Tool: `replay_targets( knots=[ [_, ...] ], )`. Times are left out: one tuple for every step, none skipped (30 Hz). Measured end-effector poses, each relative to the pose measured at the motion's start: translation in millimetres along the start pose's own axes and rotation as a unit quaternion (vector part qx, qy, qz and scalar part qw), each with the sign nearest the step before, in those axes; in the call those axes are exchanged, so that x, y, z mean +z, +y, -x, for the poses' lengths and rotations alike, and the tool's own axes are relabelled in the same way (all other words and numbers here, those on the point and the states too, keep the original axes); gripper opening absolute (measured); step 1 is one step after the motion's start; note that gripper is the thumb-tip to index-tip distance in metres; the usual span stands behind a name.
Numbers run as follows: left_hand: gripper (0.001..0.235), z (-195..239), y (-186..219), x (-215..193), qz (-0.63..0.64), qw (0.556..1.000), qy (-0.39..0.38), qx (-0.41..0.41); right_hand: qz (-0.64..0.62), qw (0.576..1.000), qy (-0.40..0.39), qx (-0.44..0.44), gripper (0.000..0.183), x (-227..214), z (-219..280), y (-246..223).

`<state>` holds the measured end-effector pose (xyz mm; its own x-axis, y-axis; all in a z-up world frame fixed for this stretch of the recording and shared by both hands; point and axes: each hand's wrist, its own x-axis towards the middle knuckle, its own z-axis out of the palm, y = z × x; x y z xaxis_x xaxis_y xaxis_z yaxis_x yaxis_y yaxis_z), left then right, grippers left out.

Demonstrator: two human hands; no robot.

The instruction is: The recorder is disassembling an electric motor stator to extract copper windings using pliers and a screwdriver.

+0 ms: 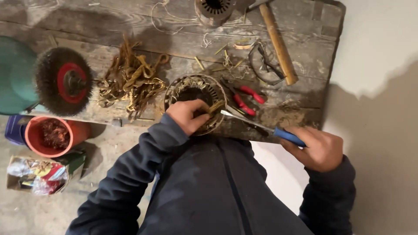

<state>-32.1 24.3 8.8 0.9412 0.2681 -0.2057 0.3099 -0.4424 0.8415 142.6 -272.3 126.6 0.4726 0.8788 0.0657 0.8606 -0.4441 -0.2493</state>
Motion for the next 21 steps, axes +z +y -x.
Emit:
replay_targets(
  knots=[
    [0.029,-2,-2,-1,0.001,1.0,-0.002,0.003,0.003,1.0,0.001,0.003,0.029,-5,-4,-4],
    [0.028,-1,-4,-1,0.006,1.0,-0.009,-0.004,0.04,0.999,0.001,-0.013,0.027,-9,-6,-8],
    [0.028,0,-7,-1,0.012,1.0,-0.017,-0.012,0.077,0.997,0.0,-0.029,0.025,-13,-8,-13],
    [0.028,0,-8,-1,0.013,1.0,-0.02,-0.009,0.08,0.997,-0.001,-0.025,0.025,-17,-12,-18],
    [0.028,0,-9,-1,0.016,1.0,-0.015,0.011,0.098,0.995,-0.012,-0.027,0.027,-21,-16,-23],
    [0.028,-1,-10,-3,0.019,0.999,-0.008,0.03,0.117,0.992,-0.022,-0.031,0.029,-25,-21,-27],
    [0.028,-2,-8,-5,0.02,0.999,-0.009,0.034,0.12,0.992,-0.022,-0.028,0.029,-30,-26,-33],
    [0.03,0,-6,-6,0.033,0.999,0.002,0.04,0.151,0.987,-0.049,-0.019,0.029,-34,-31,-39],
    [0.033,1,-5,-8,0.046,0.998,0.013,0.046,0.181,0.98,-0.076,-0.01,0.029,-39,-37,-45],
    [0.033,2,-4,-7,0.048,0.998,0.012,0.045,0.182,0.98,-0.078,-0.01,0.029,-43,-42,-51],
    [0.033,4,-4,-7,0.051,0.997,0.028,0.052,0.204,0.973,-0.11,0.003,0.03,-46,-48,-59],
    [0.033,5,-4,-7,0.054,0.996,0.045,0.059,0.225,0.964,-0.141,0.015,0.032,-50,-55,-65],
    [0.033,6,-5,-6,0.056,0.996,0.046,0.059,0.226,0.964,-0.142,0.014,0.032,-50,-59,-71],
    [0.031,6,-5,-6,0.048,0.995,0.058,0.072,0.249,0.956,-0.157,0.01,0.032,-51,-64,-76],
    [0.029,7,-5,-6,0.039,0.993,0.07,0.086,0.272,0.947,-0.172,0.006,0.033,-51,-69,-81],
    [0.029,8,-5,-6,0.041,0.993,0.073,0.083,0.273,0.946,-0.174,0.001,0.033,-49,-72,-83],
    [0.027,8,-6,-5,0.038,0.992,0.078,0.092,0.268,0.949,-0.165,-0.011,0.032,-46,-74,-85],
    [0.024,9,-6,-5,0.035,0.991,0.083,0.102,0.263,0.952,-0.157,-0.022,0.031,-44,-75,-87],
    [0.024,9,-7,-5,0.038,0.991,0.085,0.098,0.263,0.951,-0.161,-0.025,0.031,-41,-76,-88],
    [0.023,9,-7,-5,0.036,0.989,0.09,0.11,0.26,0.95,-0.169,-0.022,0.032,-39,-77,-88],
    [0.022,8,-7,-5,0.033,0.987,0.096,0.122,0.258,0.95,-0.177,-0.018,0.033,-36,-78,-88]
  ],
)
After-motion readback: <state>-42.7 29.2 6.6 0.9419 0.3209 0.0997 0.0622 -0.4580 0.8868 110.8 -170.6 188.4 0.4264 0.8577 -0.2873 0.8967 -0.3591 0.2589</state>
